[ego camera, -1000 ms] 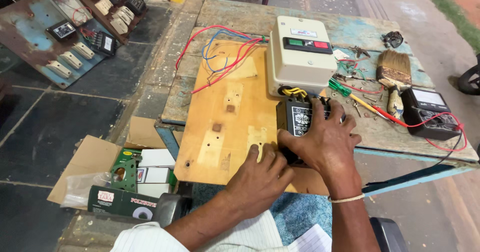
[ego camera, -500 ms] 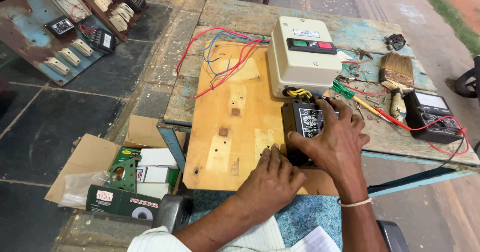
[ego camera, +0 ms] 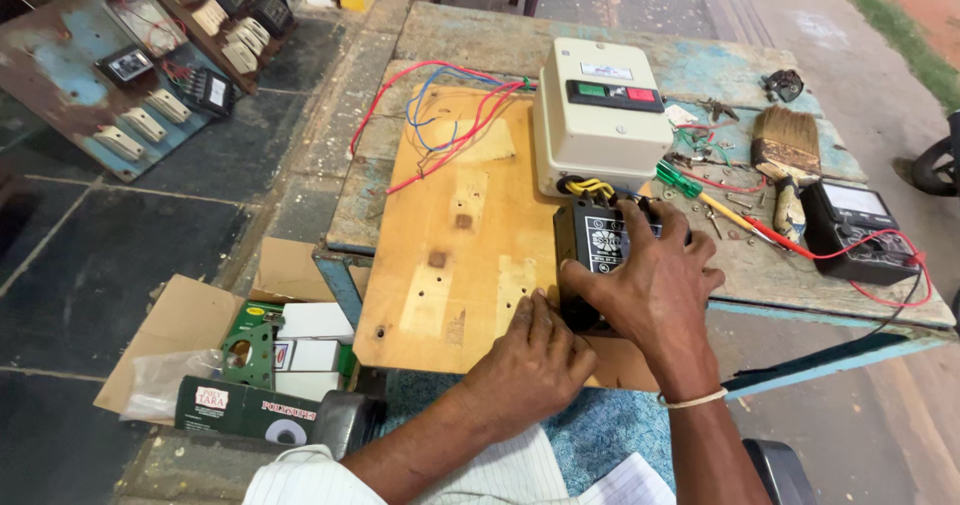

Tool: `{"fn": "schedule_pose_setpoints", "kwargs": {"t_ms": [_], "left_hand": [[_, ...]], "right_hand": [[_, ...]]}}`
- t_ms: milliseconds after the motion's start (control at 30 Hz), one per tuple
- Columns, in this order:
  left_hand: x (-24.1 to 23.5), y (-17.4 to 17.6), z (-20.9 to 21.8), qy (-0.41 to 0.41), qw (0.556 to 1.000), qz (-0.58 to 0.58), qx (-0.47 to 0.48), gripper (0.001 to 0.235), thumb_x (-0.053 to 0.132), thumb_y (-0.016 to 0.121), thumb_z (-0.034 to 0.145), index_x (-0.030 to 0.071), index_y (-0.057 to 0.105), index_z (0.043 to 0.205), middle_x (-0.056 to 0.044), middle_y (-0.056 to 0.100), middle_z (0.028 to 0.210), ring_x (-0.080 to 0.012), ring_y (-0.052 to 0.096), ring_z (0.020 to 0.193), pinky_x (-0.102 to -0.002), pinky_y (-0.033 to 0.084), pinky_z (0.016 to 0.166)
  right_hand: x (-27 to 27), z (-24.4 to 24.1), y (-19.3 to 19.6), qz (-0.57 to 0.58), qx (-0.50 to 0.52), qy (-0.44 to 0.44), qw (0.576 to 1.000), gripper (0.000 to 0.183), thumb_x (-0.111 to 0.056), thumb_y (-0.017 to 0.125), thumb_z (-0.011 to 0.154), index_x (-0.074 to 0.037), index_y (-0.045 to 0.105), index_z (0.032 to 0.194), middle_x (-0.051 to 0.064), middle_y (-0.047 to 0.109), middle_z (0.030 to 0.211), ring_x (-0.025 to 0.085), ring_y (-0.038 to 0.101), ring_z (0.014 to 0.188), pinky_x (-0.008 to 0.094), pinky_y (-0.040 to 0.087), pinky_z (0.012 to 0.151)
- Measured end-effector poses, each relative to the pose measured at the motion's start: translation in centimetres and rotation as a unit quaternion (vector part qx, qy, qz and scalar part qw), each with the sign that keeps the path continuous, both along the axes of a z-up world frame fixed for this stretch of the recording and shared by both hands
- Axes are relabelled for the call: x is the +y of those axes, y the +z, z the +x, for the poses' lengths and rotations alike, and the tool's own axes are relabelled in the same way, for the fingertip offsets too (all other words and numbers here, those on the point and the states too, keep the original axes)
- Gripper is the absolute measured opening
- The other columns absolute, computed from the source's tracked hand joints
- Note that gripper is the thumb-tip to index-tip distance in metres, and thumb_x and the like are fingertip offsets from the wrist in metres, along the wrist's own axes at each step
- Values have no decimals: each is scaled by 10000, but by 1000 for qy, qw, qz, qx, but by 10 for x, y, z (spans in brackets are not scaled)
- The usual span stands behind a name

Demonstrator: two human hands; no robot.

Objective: The person wires an electrical component by hand and with a screwdriver. They insert wires into the terminals of a black component and tighten the screws to secure the connections.

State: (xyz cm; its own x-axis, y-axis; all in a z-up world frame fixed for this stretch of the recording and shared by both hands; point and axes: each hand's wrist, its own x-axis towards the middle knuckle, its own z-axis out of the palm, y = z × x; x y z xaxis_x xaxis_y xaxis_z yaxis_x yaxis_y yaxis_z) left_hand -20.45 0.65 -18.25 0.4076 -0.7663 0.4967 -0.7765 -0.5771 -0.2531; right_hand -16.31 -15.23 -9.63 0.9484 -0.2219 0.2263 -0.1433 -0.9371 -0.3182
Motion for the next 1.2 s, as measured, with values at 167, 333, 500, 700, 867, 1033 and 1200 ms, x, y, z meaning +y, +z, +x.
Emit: {"fn": "schedule_pose_setpoints", "kwargs": {"t_ms": [167,333,500,700,867,1033,1200], "left_hand": [[-3,4,-4,11,999,10,-29,247,170,614,886,-58,608,984,-420,668,1080,-530,673,1100,-587,539,983],[-4,1,-3,16,999,-14,-26,324,181,612,858,-82,627,1046,-411,667,1106,-520,674,1115,-576,541,994],[-4,10,-3,20,999,-22,-16,312,189,624,856,-61,644,1042,-396,673,1120,-517,673,1120,-586,538,959],[6,55,-7,27,996,-55,-65,337,183,633,832,-60,681,1060,-325,704,1098,-426,702,1052,-549,552,911],[9,111,16,20,985,-113,-131,293,192,635,813,-27,681,1002,-191,679,942,-317,654,870,-451,521,777],[7,151,63,30,960,-203,-190,182,146,650,853,34,673,994,-83,608,870,-269,610,838,-506,493,865],[6,180,108,47,944,-235,-227,91,98,709,927,70,659,998,-70,592,902,-268,578,882,-486,430,917]], "right_hand": [[-7,3,4,8,18,4,1000,946,-508,858,531,-200,612,1391,146,427,1520,523,351,1321,722,332,988],[-17,3,1,5,29,31,999,991,-580,863,562,-188,576,1426,139,425,1518,529,378,1297,699,343,1007],[-49,-14,3,12,-36,156,987,957,-597,872,618,-123,589,1400,173,453,1509,452,380,1395,588,362,1098],[-73,-23,24,80,-106,257,957,857,-406,894,617,-83,620,1362,200,523,1471,364,483,1368,462,432,1079],[-75,-6,65,77,-178,227,954,679,-362,883,742,-64,674,1316,173,639,1375,313,615,1274,434,493,1047],[-90,25,97,365,-128,118,915,647,-591,594,938,-122,684,1373,166,691,1248,251,634,1077,381,533,849],[-97,56,83,434,-261,269,819,861,-714,506,1000,-13,527,1500,121,592,1477,205,601,1301,329,501,1069]]}}
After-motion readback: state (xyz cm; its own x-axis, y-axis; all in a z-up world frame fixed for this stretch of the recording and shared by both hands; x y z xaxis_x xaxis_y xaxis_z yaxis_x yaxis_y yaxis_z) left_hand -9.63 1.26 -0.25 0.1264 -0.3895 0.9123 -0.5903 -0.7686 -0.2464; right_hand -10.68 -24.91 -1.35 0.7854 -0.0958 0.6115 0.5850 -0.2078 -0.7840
